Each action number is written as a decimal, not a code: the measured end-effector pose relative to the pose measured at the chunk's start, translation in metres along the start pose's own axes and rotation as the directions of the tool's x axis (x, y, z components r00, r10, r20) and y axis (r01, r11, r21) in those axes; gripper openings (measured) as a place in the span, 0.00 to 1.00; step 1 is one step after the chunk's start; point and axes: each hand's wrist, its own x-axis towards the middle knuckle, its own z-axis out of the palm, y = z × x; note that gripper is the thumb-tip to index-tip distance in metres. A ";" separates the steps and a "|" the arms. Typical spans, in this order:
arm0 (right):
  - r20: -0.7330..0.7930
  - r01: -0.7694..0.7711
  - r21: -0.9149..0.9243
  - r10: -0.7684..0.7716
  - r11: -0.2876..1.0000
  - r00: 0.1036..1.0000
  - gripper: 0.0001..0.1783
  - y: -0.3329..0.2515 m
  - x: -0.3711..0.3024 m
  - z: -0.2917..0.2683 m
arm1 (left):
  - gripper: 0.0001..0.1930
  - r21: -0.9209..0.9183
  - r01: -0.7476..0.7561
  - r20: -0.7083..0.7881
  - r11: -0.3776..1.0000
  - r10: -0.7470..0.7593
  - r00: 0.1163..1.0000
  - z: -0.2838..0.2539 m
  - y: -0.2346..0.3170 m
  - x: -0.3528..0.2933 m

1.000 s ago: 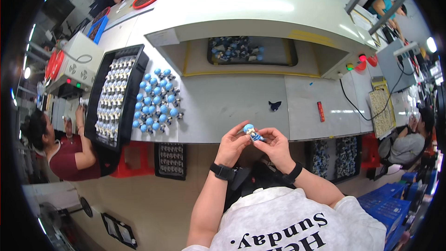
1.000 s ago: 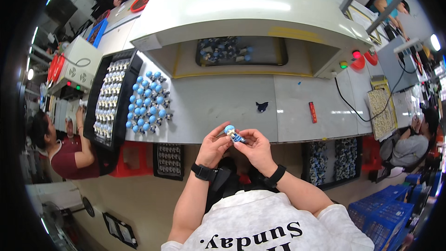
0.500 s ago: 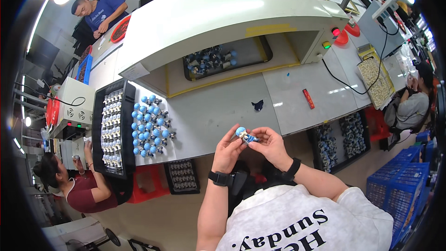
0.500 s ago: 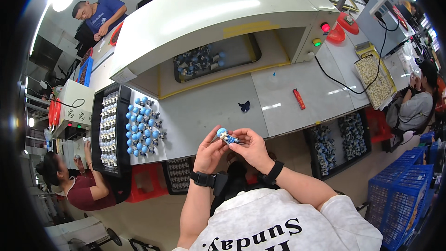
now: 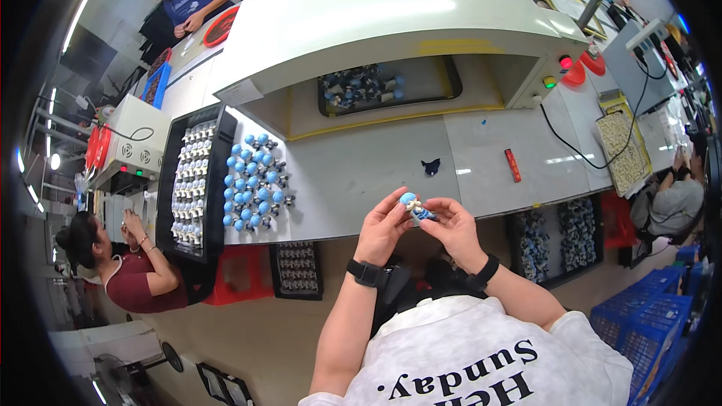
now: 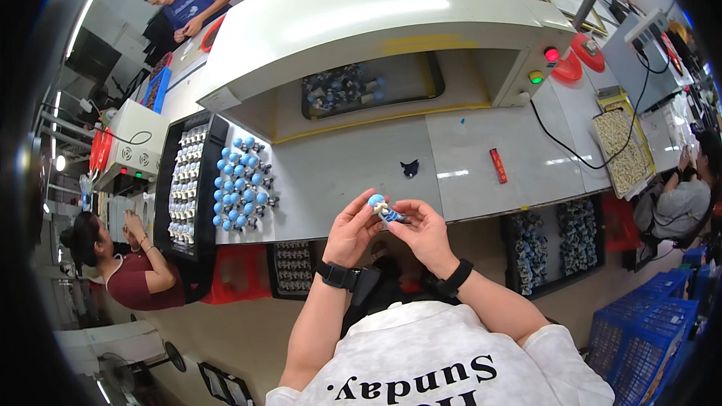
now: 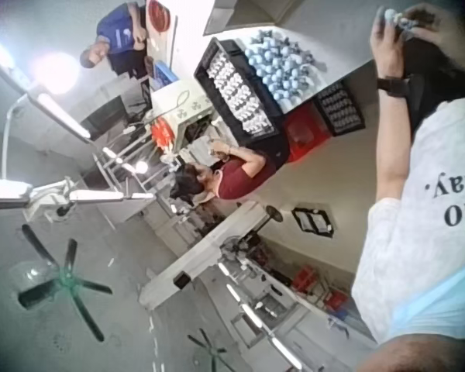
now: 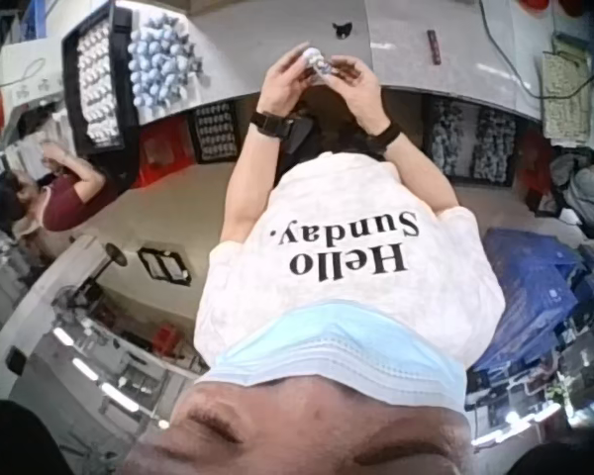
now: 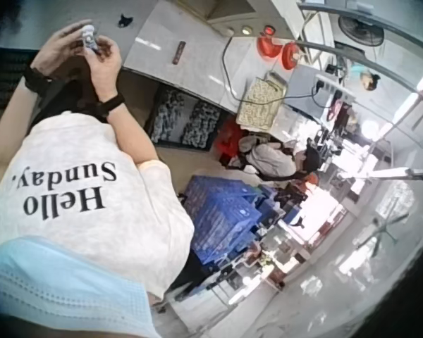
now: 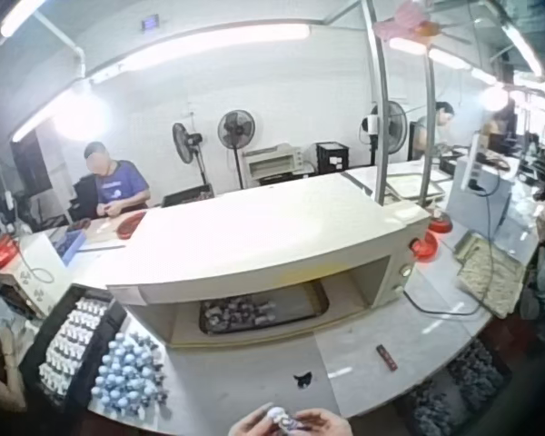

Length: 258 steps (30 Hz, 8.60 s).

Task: Assemble small plastic toy figures and inspect components at a factory workbench.

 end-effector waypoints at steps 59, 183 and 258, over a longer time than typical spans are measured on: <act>0.096 0.038 -0.025 -0.036 0.999 0.995 0.20 0.005 -0.007 0.009 | 0.19 -0.163 0.048 0.059 0.985 -0.039 0.998 -0.018 -0.013 -0.002; 0.288 0.369 -0.906 -0.335 0.208 0.897 0.18 0.006 0.091 -0.026 | 0.17 -0.148 -0.173 -0.160 0.974 0.149 0.976 -0.066 0.017 -0.039; -0.342 0.064 -0.862 -0.670 0.502 0.659 0.25 0.008 0.099 -0.140 | 0.17 0.344 -0.223 -0.412 0.912 0.360 0.837 -0.121 0.101 -0.025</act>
